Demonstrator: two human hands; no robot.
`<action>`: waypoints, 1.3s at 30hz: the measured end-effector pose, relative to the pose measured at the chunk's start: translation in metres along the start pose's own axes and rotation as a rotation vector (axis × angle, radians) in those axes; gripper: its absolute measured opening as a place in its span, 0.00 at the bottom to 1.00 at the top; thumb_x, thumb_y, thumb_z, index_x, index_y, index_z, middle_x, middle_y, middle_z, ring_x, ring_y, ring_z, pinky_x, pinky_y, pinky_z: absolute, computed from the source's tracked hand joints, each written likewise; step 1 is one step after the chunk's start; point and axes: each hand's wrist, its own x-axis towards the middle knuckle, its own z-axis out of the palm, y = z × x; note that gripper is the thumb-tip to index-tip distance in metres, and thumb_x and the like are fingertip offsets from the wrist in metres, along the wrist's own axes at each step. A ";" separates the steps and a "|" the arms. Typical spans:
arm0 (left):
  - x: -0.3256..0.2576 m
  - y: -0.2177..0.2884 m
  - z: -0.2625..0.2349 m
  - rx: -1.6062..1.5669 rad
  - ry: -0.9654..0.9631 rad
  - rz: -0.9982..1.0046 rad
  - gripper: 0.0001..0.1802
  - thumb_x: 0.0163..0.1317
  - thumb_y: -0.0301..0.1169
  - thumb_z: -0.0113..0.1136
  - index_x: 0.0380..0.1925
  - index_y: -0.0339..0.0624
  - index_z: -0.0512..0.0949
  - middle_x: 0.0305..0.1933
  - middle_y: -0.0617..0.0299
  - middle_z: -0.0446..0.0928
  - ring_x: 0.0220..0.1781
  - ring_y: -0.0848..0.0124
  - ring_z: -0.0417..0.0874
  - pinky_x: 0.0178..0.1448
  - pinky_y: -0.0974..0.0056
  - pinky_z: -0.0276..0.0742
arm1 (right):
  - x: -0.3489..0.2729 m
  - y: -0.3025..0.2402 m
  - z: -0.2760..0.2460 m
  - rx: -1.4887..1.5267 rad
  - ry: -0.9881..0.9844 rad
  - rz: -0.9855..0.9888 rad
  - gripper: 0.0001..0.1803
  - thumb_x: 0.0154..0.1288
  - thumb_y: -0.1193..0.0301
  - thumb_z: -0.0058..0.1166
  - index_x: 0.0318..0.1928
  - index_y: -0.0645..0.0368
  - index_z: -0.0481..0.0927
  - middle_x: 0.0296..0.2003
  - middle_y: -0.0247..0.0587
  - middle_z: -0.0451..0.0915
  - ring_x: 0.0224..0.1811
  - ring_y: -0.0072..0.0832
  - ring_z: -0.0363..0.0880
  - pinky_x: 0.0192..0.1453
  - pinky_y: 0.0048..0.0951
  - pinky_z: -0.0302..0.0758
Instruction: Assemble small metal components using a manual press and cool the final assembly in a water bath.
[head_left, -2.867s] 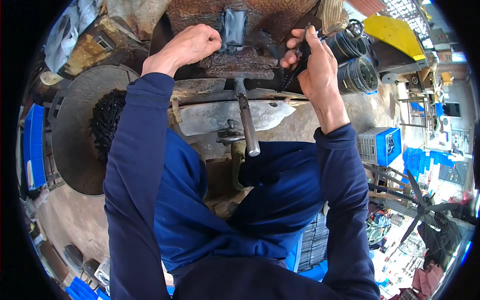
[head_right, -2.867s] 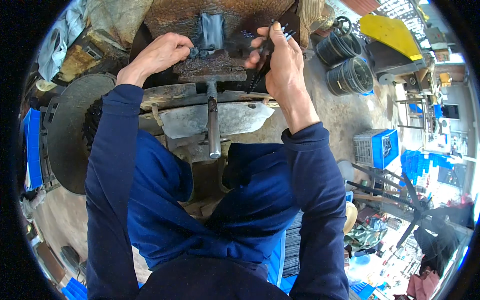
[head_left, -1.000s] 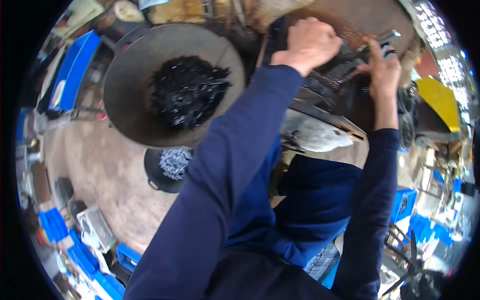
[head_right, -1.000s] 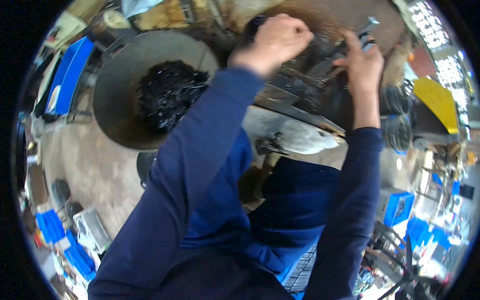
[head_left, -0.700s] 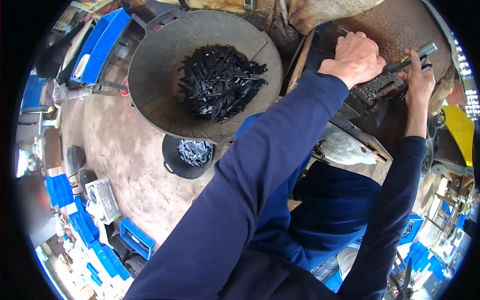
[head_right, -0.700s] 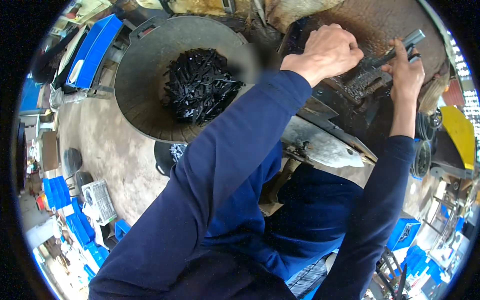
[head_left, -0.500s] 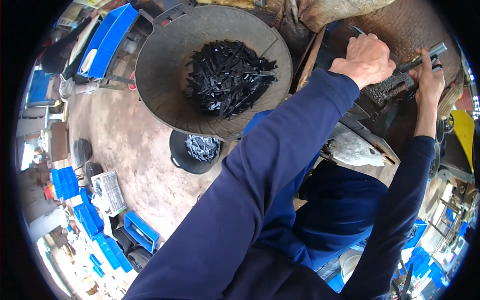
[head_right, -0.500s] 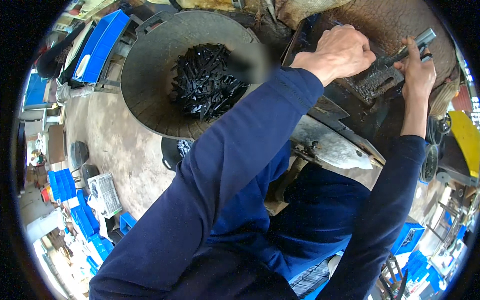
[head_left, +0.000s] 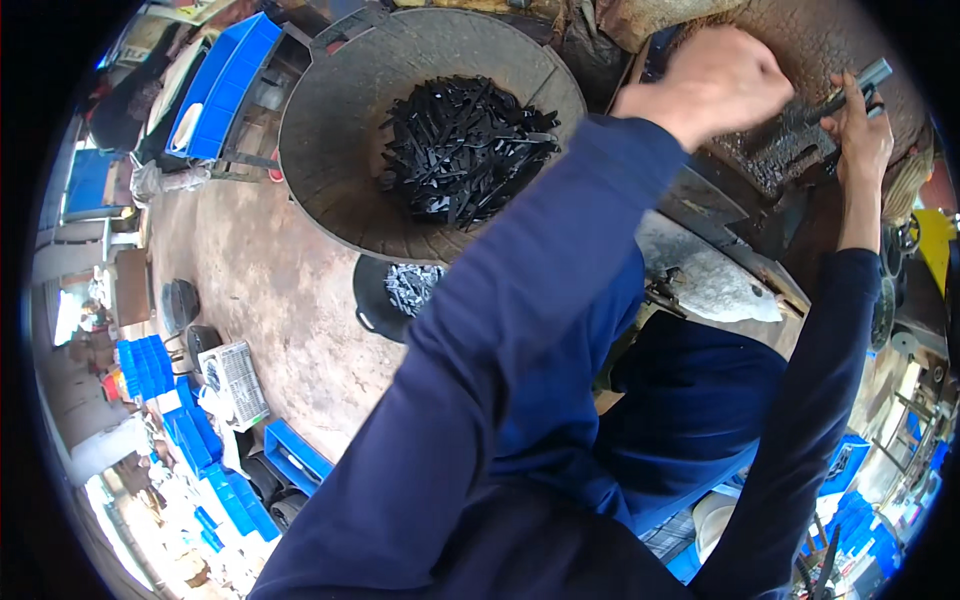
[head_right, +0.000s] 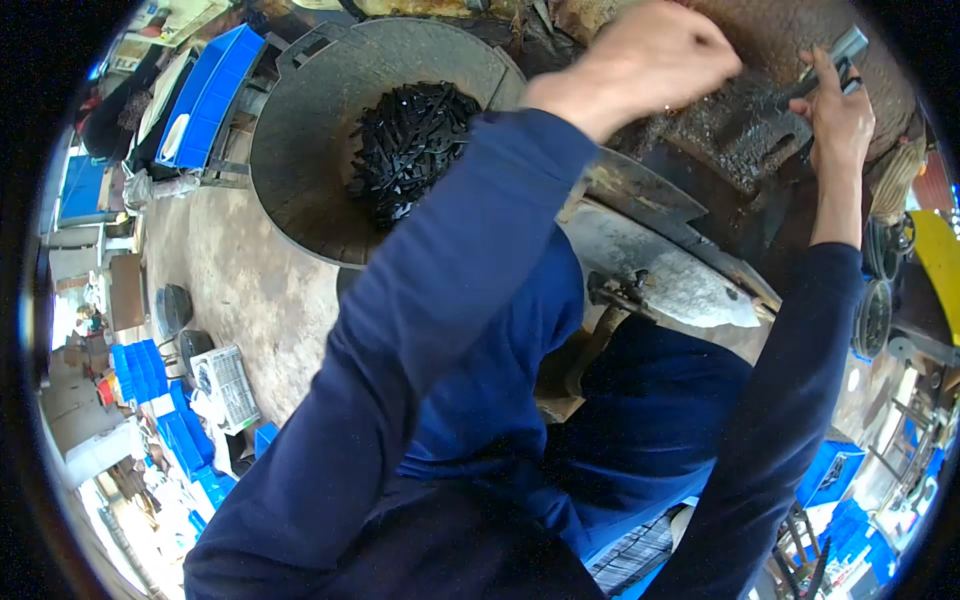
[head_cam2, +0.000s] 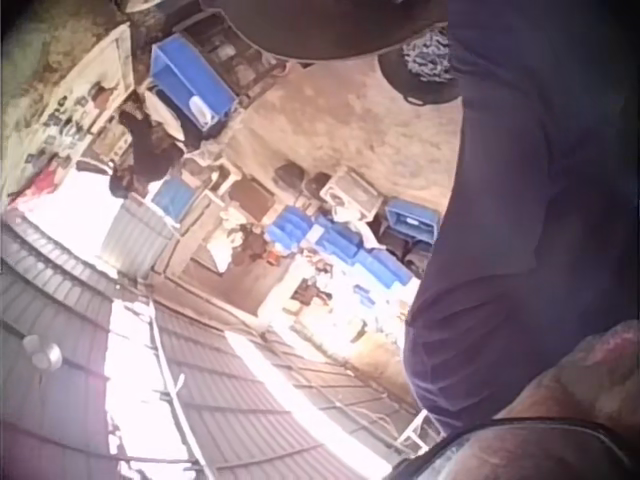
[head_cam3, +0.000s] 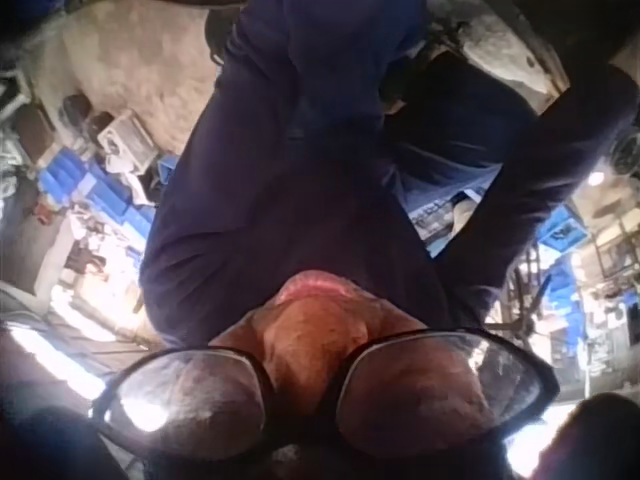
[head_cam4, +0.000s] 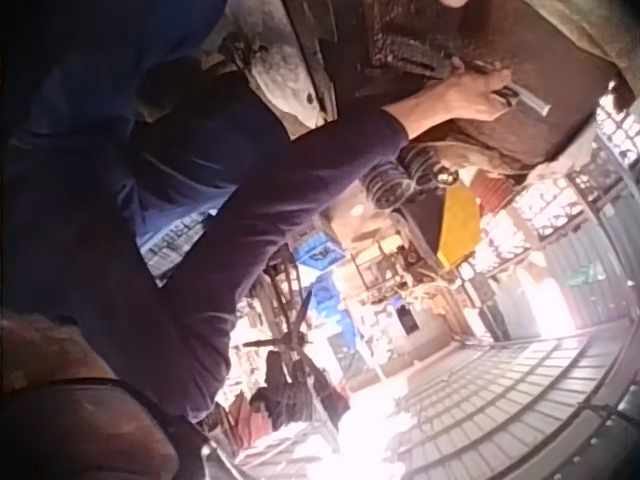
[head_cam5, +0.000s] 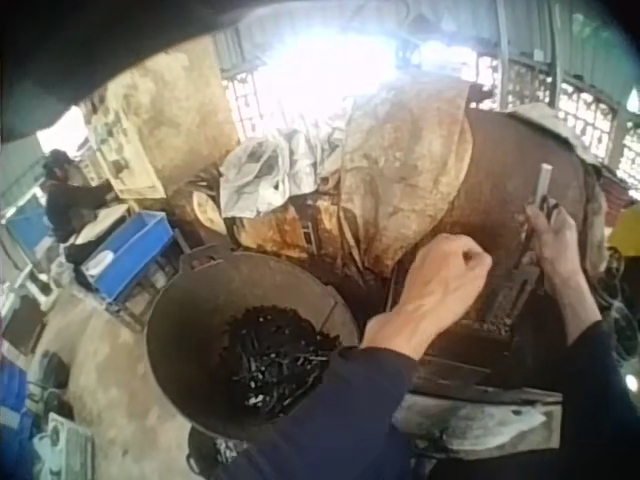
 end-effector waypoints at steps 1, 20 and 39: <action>-0.009 -0.003 -0.018 -0.022 -0.020 -0.025 0.18 0.57 0.42 0.56 0.36 0.43 0.87 0.41 0.48 0.85 0.45 0.54 0.85 0.54 0.57 0.79 | 0.001 0.003 -0.003 -0.007 0.006 0.005 0.20 0.70 0.57 0.59 0.49 0.60 0.85 0.17 0.23 0.61 0.18 0.13 0.63 0.27 0.19 0.73; -0.183 -0.294 -0.232 0.849 0.032 -0.720 0.23 0.65 0.43 0.59 0.47 0.34 0.83 0.45 0.42 0.84 0.53 0.48 0.83 0.56 0.55 0.77 | -0.002 -0.010 0.004 0.046 -0.023 -0.051 0.27 0.70 0.61 0.57 0.55 0.74 0.68 0.35 0.52 0.62 0.26 0.31 0.70 0.22 0.29 0.79; -0.195 -0.347 -0.224 0.424 0.392 -1.002 0.27 0.63 0.35 0.63 0.59 0.32 0.72 0.48 0.48 0.82 0.48 0.53 0.82 0.54 0.55 0.78 | -0.003 -0.011 0.008 0.077 -0.086 -0.143 0.34 0.70 0.66 0.55 0.55 0.88 0.55 0.47 0.76 0.68 0.32 0.48 0.78 0.19 0.40 0.86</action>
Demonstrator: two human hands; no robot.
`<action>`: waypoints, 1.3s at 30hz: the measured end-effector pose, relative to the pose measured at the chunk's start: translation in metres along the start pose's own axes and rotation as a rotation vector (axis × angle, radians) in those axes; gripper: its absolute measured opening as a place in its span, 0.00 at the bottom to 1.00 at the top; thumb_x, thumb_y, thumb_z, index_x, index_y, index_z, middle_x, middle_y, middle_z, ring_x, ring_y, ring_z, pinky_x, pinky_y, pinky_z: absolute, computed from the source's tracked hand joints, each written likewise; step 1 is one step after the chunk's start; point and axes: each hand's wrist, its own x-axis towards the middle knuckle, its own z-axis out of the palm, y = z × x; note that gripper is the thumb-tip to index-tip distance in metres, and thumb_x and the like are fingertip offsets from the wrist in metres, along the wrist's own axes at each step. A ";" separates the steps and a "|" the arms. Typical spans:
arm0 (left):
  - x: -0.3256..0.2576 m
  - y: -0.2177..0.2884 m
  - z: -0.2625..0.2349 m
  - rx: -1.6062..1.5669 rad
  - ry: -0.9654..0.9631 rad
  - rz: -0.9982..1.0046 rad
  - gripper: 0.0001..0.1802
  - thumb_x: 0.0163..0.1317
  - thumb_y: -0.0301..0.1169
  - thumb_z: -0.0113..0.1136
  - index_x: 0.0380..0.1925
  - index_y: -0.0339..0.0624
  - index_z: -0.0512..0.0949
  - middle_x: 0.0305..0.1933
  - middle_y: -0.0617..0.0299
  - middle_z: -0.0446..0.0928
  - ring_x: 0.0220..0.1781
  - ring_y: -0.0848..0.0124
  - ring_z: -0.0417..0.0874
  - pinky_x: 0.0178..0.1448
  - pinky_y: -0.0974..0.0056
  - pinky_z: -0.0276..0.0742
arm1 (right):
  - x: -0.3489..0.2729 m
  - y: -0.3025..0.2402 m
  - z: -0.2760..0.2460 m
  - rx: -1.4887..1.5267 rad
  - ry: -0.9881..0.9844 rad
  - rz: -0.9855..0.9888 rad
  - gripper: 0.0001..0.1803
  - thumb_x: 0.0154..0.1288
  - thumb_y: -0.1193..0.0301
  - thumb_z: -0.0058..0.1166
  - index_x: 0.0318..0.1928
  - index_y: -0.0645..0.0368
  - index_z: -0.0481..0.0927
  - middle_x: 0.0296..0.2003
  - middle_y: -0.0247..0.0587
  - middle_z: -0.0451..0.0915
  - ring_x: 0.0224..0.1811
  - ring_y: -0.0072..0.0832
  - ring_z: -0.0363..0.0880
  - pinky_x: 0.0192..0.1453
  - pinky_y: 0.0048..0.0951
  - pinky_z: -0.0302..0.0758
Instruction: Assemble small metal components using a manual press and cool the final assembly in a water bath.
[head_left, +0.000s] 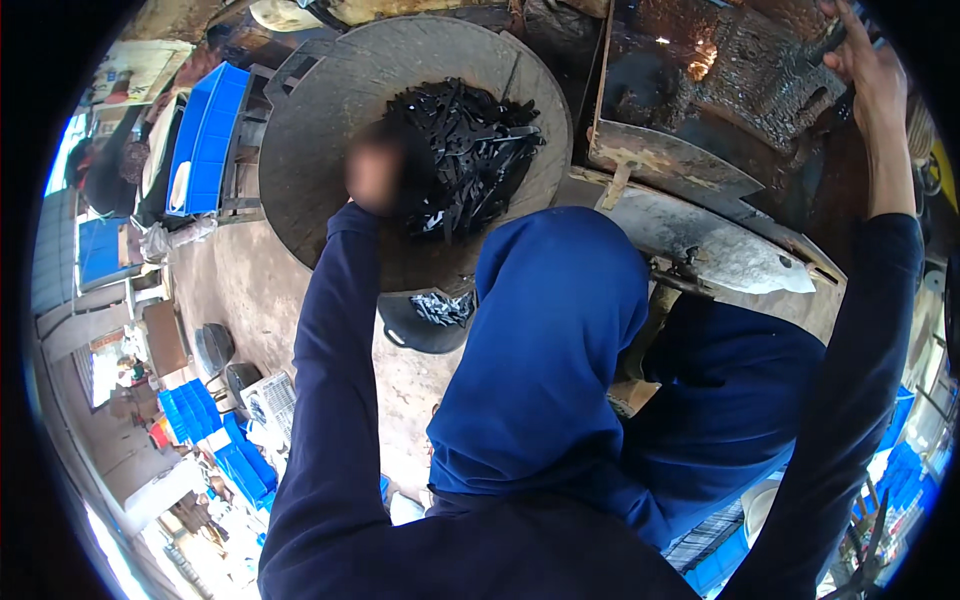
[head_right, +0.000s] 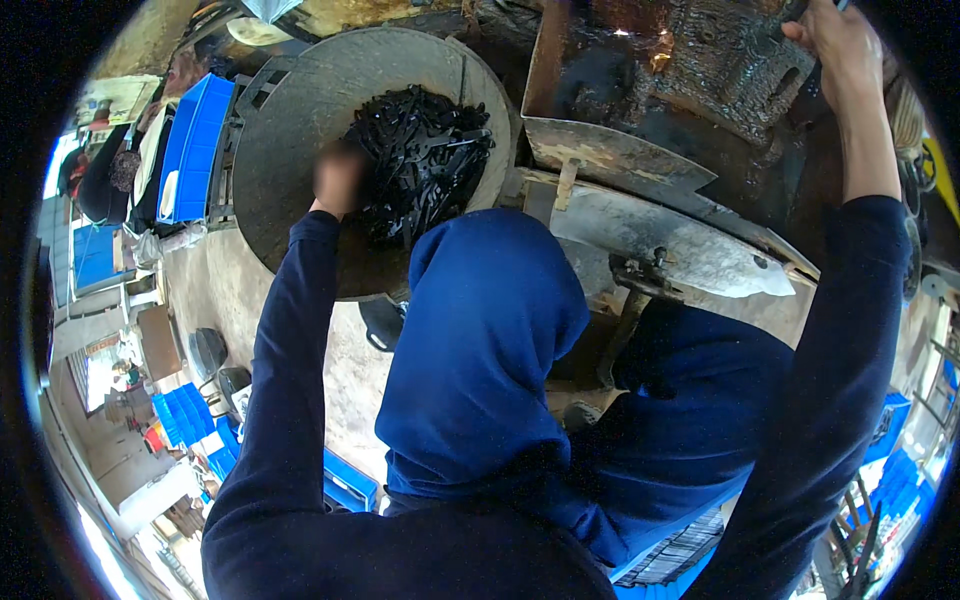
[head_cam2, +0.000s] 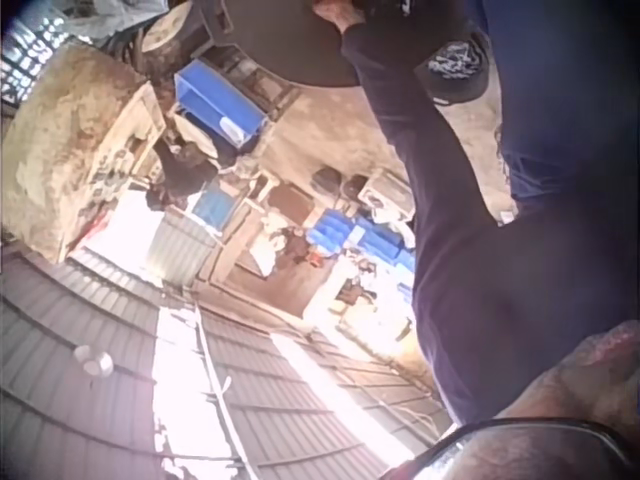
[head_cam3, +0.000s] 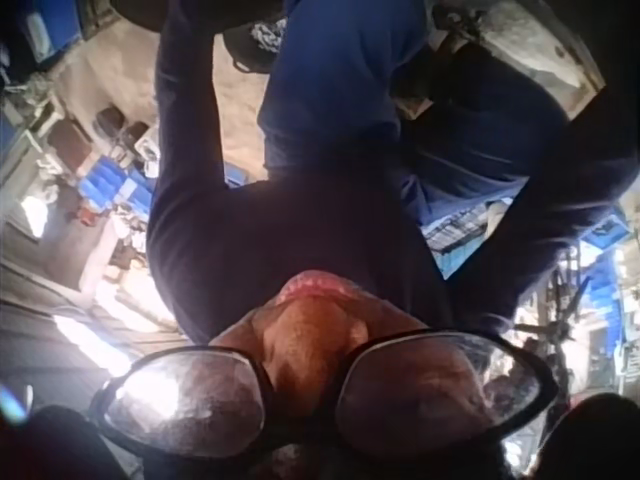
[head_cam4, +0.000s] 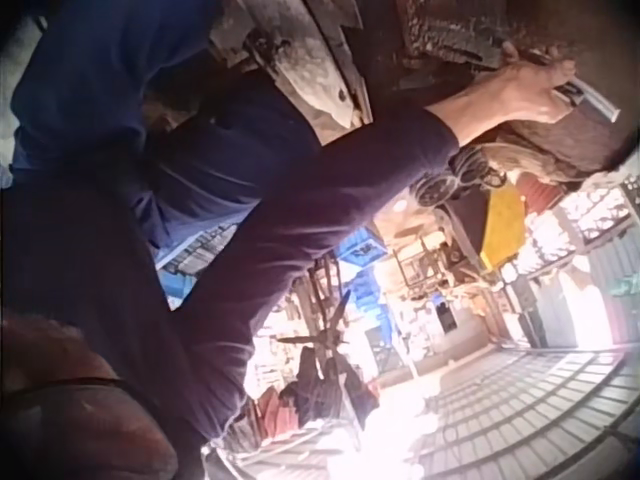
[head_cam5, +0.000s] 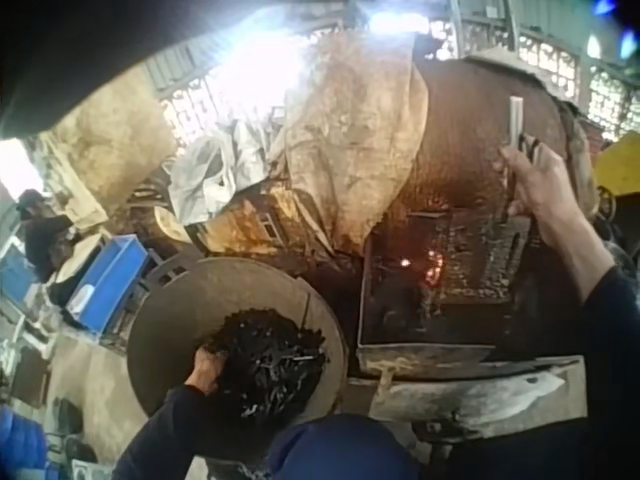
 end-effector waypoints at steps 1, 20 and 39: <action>-0.003 0.003 -0.001 -0.109 0.017 -0.047 0.24 0.64 0.35 0.62 0.57 0.33 0.73 0.46 0.51 0.83 0.44 0.55 0.83 0.50 0.56 0.79 | 0.000 0.000 0.001 0.003 -0.003 0.006 0.34 0.71 0.66 0.55 0.55 0.88 0.55 0.47 0.75 0.69 0.31 0.48 0.78 0.18 0.39 0.85; -0.101 0.108 0.009 -0.465 -0.404 0.235 0.07 0.65 0.34 0.56 0.33 0.42 0.77 0.22 0.69 0.71 0.20 0.79 0.64 0.24 0.69 0.59 | -0.018 -0.014 0.015 0.023 0.126 0.052 0.17 0.72 0.59 0.55 0.46 0.62 0.77 0.30 0.35 0.79 0.19 0.21 0.73 0.17 0.24 0.74; -0.138 0.084 0.067 0.040 0.072 0.697 0.11 0.67 0.38 0.56 0.41 0.44 0.76 0.36 0.44 0.80 0.41 0.43 0.81 0.44 0.47 0.76 | -0.019 -0.016 0.018 -0.093 0.187 0.121 0.17 0.72 0.61 0.55 0.48 0.63 0.75 0.32 0.35 0.79 0.19 0.18 0.70 0.17 0.22 0.74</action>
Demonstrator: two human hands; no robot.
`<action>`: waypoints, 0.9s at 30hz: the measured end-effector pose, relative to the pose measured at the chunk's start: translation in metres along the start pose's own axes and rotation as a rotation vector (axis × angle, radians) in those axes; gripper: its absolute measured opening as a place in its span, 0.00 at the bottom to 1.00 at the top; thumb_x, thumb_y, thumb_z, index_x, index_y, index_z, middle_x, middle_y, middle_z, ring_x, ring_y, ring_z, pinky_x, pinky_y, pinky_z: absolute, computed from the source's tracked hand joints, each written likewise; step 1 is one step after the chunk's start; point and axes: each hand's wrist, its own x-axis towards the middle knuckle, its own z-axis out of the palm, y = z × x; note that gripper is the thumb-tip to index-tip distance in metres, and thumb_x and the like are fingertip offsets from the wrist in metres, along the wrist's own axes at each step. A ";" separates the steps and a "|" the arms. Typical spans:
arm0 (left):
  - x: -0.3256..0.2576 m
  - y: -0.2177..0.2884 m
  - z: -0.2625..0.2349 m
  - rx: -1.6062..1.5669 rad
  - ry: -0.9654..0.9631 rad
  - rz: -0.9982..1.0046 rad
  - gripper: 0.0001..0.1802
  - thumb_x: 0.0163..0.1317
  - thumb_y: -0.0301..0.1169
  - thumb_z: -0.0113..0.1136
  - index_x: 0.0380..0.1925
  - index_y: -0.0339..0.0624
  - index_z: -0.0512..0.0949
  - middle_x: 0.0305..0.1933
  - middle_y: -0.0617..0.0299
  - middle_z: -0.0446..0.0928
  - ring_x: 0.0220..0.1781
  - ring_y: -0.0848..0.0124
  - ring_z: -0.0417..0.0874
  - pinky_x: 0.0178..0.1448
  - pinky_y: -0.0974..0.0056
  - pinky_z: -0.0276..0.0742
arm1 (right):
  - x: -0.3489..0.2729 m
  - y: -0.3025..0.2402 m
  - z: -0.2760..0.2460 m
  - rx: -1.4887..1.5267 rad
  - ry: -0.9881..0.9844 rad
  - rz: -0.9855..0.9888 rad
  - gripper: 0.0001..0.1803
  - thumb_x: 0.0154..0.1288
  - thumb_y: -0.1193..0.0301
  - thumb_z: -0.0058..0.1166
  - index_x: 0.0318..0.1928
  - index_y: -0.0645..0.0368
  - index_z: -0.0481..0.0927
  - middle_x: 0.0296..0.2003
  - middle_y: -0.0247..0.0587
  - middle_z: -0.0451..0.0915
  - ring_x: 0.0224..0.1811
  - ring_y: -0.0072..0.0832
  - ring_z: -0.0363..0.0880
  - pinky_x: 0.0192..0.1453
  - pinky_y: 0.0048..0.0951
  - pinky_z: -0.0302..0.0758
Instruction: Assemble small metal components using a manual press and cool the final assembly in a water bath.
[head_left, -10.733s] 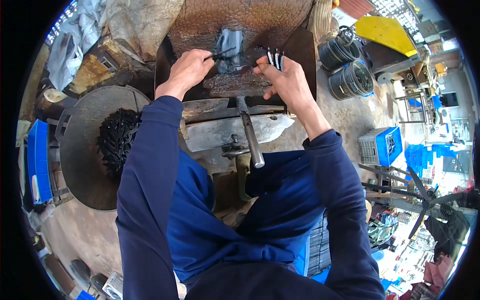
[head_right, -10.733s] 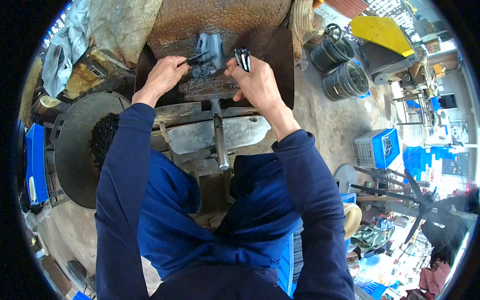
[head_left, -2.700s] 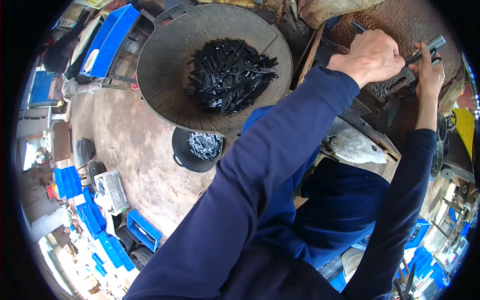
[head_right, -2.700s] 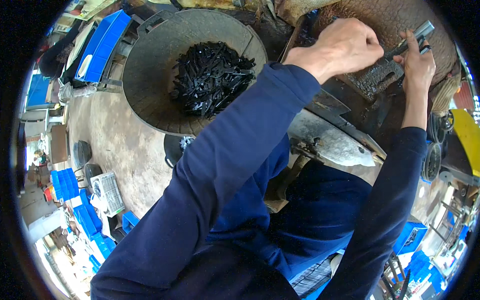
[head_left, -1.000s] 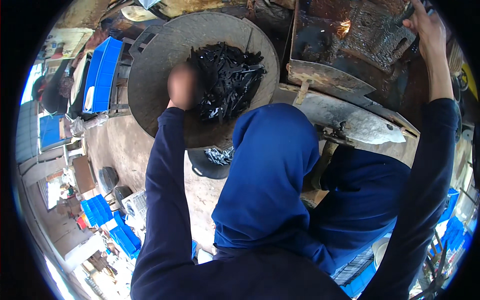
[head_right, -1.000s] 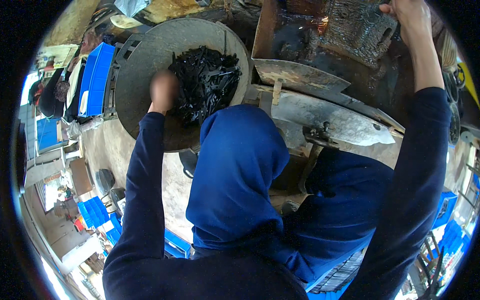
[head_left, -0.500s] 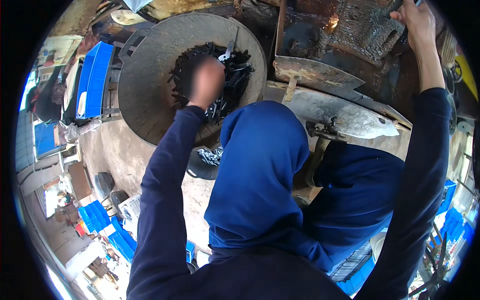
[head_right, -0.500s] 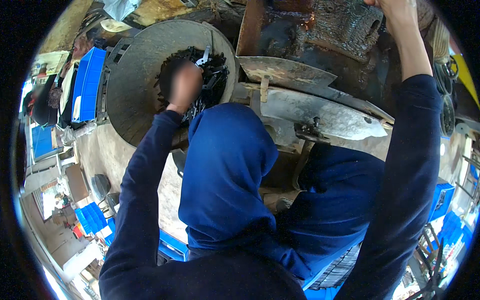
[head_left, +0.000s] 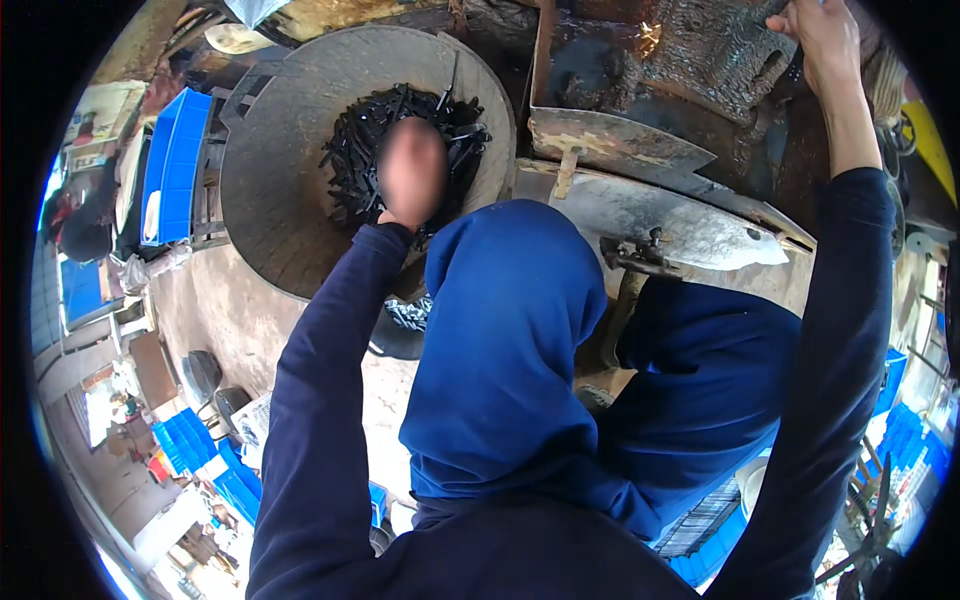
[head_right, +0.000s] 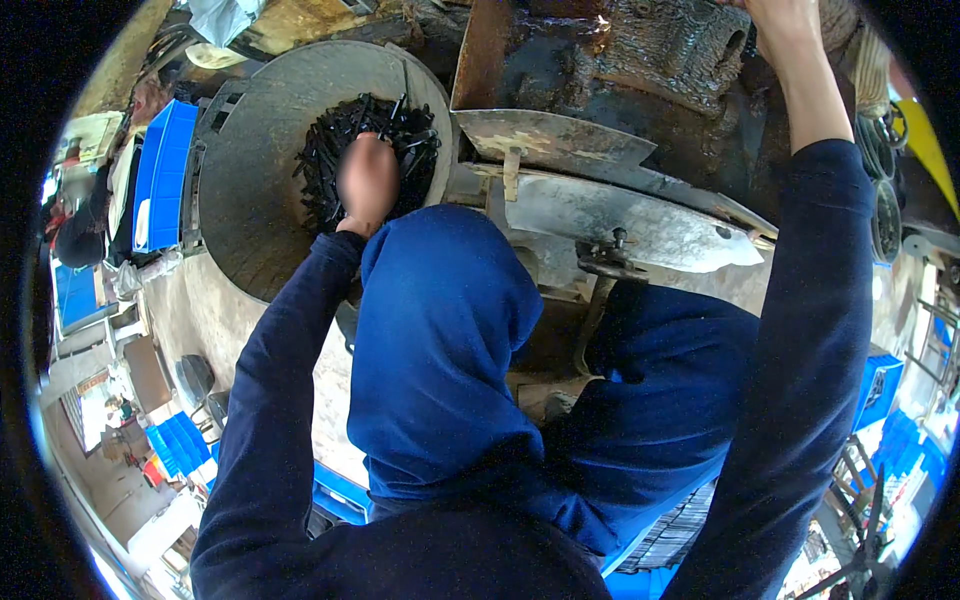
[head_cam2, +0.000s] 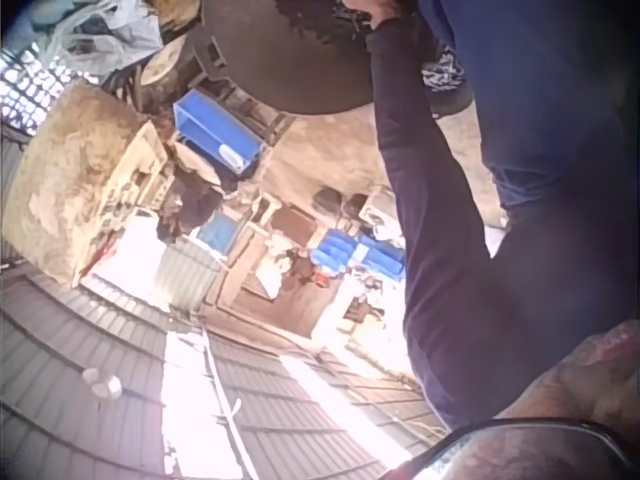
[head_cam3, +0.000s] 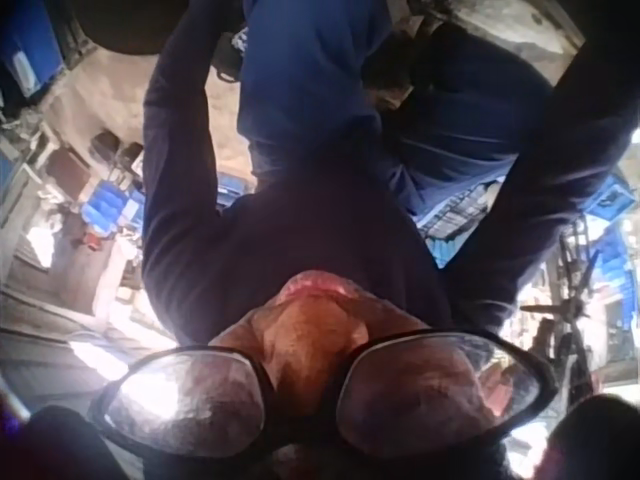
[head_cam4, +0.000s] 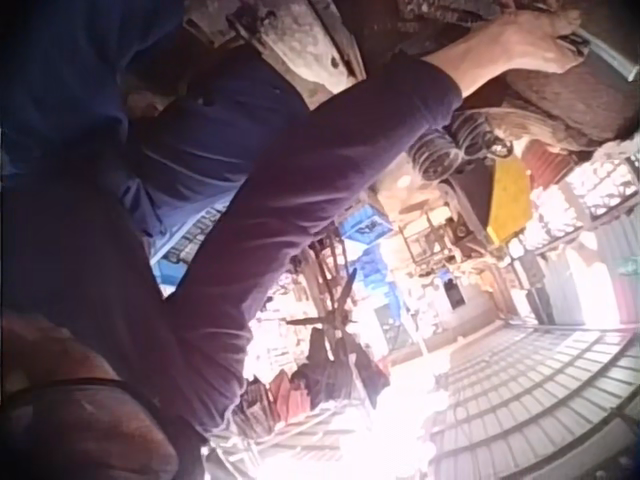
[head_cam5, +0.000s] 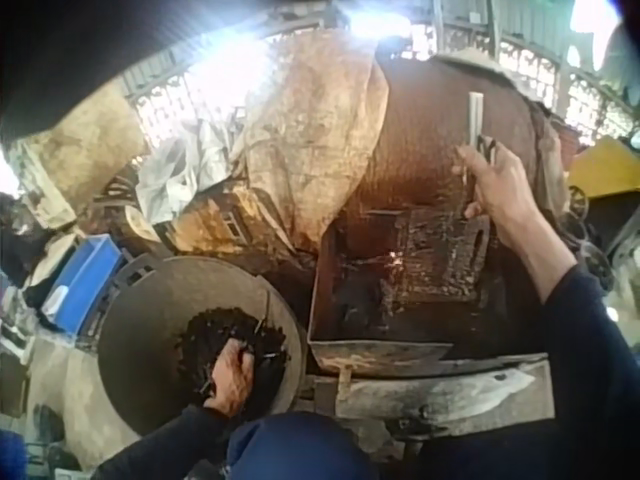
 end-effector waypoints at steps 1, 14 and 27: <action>0.000 0.000 0.000 0.000 -0.005 -0.003 0.11 0.67 0.38 0.56 0.41 0.44 0.76 0.37 0.44 0.80 0.42 0.43 0.81 0.45 0.47 0.76 | 0.001 0.001 -0.001 -0.002 -0.001 -0.001 0.17 0.72 0.61 0.55 0.48 0.63 0.75 0.32 0.35 0.79 0.19 0.18 0.70 0.17 0.22 0.74; -0.002 -0.005 0.003 -0.034 0.031 0.080 0.10 0.68 0.37 0.53 0.42 0.43 0.74 0.37 0.45 0.79 0.41 0.44 0.80 0.44 0.47 0.73 | 0.005 0.009 -0.001 0.001 -0.025 0.008 0.17 0.71 0.59 0.57 0.49 0.60 0.76 0.31 0.32 0.79 0.19 0.16 0.67 0.17 0.20 0.73; -0.002 -0.002 0.003 -0.025 0.009 0.056 0.10 0.69 0.37 0.52 0.43 0.44 0.74 0.39 0.44 0.79 0.42 0.43 0.79 0.45 0.46 0.73 | 0.004 0.009 0.001 -0.012 -0.015 0.001 0.18 0.72 0.59 0.56 0.51 0.60 0.74 0.31 0.34 0.80 0.17 0.16 0.67 0.16 0.21 0.73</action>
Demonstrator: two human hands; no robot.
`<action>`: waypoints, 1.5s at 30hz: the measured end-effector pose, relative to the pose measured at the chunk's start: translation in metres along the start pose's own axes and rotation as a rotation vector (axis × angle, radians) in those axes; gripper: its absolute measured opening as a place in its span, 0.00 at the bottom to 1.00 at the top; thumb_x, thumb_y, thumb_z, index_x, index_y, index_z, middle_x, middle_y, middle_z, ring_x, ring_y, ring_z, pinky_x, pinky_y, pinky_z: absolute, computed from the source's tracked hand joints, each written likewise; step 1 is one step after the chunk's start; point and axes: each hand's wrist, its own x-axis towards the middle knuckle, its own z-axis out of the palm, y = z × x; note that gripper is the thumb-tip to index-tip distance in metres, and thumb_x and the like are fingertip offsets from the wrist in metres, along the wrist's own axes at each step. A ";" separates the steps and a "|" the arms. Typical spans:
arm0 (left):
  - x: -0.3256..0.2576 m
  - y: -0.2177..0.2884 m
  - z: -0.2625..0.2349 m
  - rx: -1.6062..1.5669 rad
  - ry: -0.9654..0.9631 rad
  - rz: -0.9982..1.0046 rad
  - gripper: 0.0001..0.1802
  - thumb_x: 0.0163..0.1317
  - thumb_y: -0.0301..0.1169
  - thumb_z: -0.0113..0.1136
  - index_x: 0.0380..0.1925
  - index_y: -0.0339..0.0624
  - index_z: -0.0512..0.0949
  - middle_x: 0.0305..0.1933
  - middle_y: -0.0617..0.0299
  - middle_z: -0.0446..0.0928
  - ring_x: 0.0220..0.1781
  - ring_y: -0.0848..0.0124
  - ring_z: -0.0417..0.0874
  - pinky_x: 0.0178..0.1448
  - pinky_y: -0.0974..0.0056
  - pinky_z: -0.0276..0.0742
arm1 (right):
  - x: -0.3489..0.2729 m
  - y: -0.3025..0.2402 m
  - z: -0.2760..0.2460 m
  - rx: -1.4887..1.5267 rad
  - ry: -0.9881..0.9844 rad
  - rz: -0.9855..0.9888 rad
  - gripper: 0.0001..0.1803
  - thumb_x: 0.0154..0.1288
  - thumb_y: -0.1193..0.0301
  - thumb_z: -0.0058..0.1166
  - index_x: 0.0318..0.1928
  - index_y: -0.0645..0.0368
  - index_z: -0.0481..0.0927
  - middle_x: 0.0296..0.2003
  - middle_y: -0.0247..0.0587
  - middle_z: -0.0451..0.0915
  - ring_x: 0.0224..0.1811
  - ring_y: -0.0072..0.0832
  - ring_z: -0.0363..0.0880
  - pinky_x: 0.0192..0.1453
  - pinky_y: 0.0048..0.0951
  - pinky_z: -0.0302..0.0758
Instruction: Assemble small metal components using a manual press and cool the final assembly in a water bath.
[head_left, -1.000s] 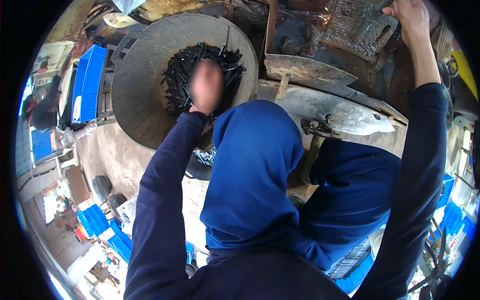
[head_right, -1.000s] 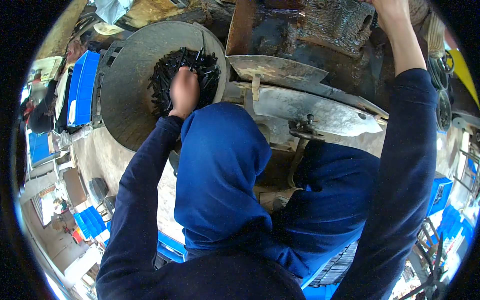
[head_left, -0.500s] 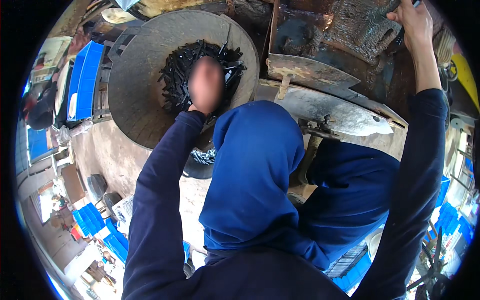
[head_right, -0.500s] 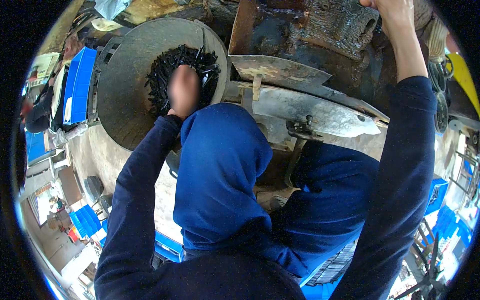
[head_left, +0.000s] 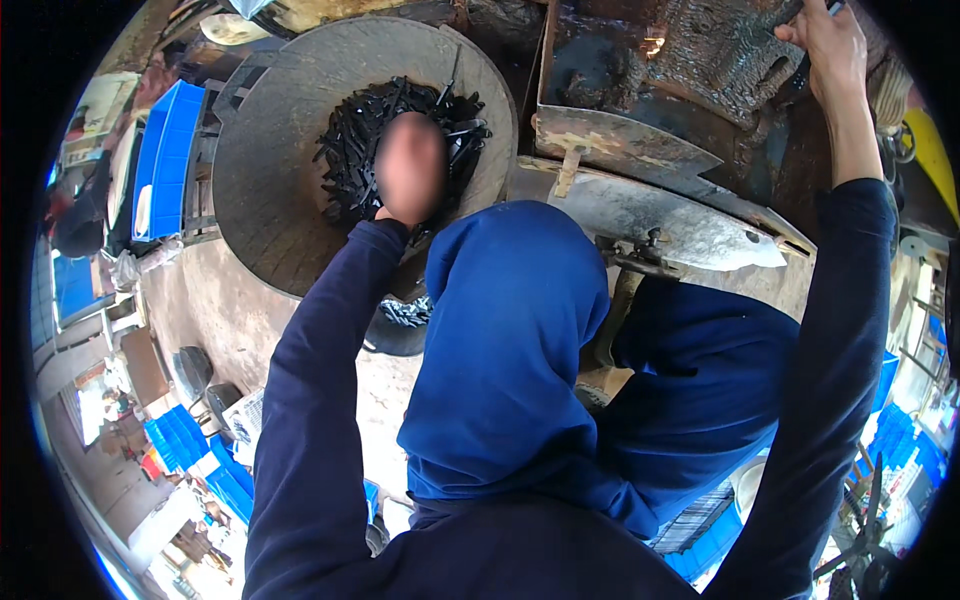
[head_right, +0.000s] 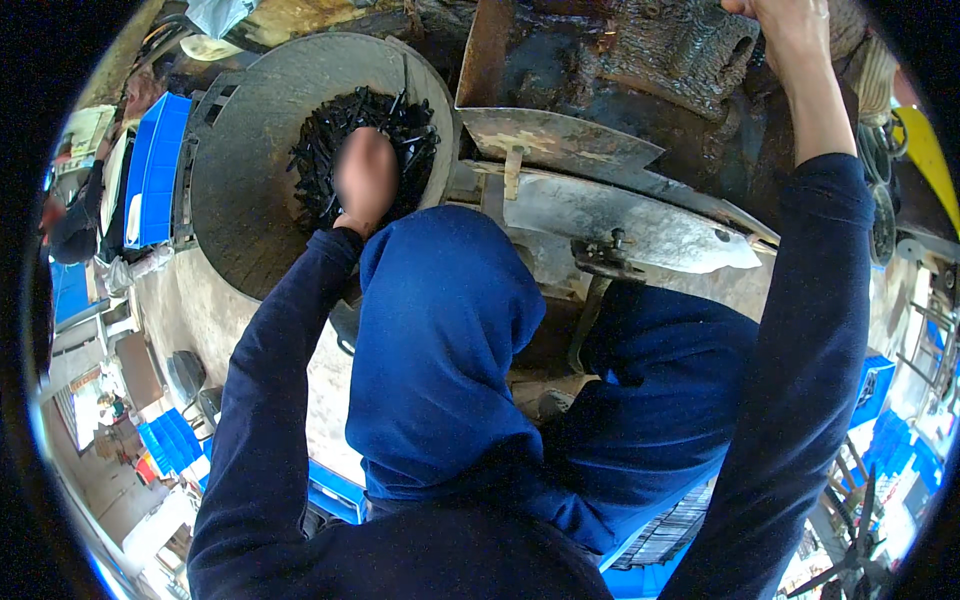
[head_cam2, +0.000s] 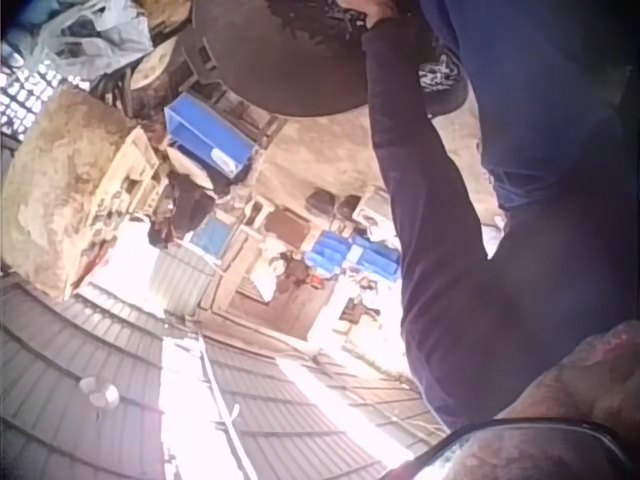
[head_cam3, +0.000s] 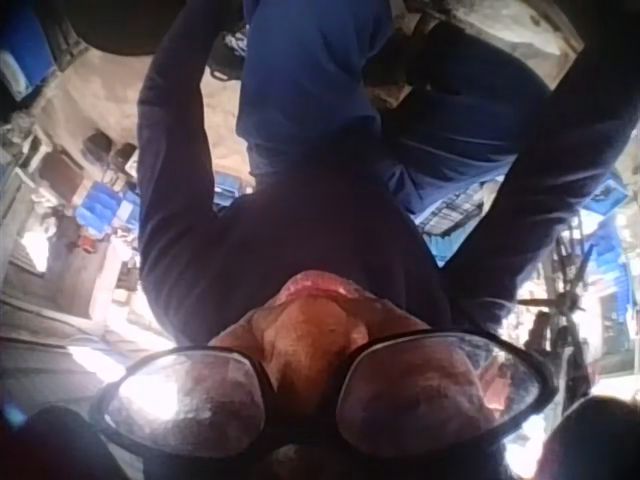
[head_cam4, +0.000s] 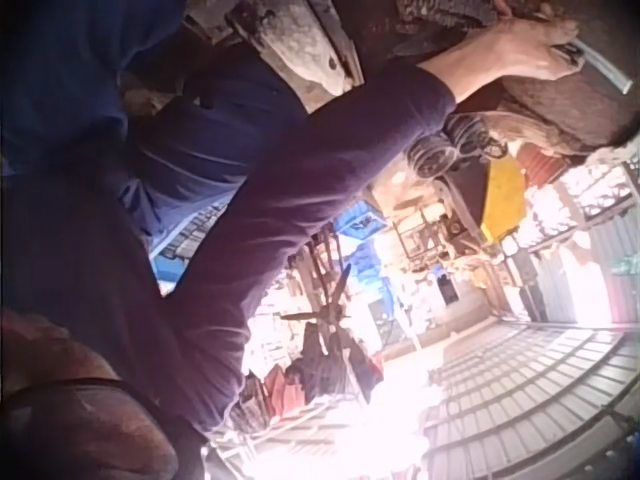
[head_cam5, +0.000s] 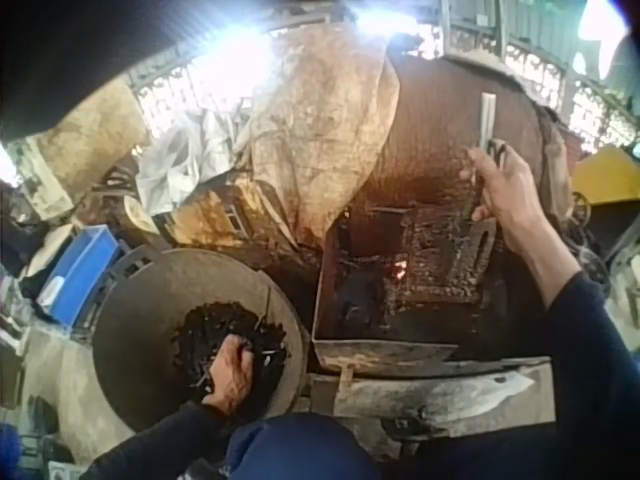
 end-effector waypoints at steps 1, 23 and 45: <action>0.000 0.000 0.000 0.006 0.000 -0.003 0.11 0.69 0.37 0.52 0.44 0.44 0.74 0.39 0.44 0.79 0.42 0.43 0.79 0.45 0.46 0.74 | 0.000 0.001 0.000 -0.003 0.000 -0.004 0.19 0.72 0.59 0.55 0.51 0.60 0.74 0.31 0.35 0.80 0.17 0.17 0.67 0.16 0.21 0.72; 0.003 -0.003 0.003 0.001 0.015 -0.026 0.11 0.69 0.39 0.54 0.42 0.44 0.76 0.36 0.46 0.80 0.41 0.46 0.81 0.45 0.49 0.75 | -0.008 0.001 0.005 -0.039 0.005 0.004 0.19 0.73 0.58 0.54 0.51 0.60 0.73 0.31 0.37 0.80 0.16 0.18 0.68 0.15 0.21 0.73; 0.006 -0.003 0.001 0.012 -0.008 -0.038 0.12 0.69 0.40 0.54 0.42 0.44 0.77 0.36 0.47 0.81 0.41 0.47 0.82 0.45 0.50 0.75 | -0.011 0.003 0.006 -0.071 -0.003 0.025 0.18 0.73 0.59 0.53 0.50 0.60 0.74 0.31 0.38 0.80 0.16 0.23 0.71 0.16 0.23 0.73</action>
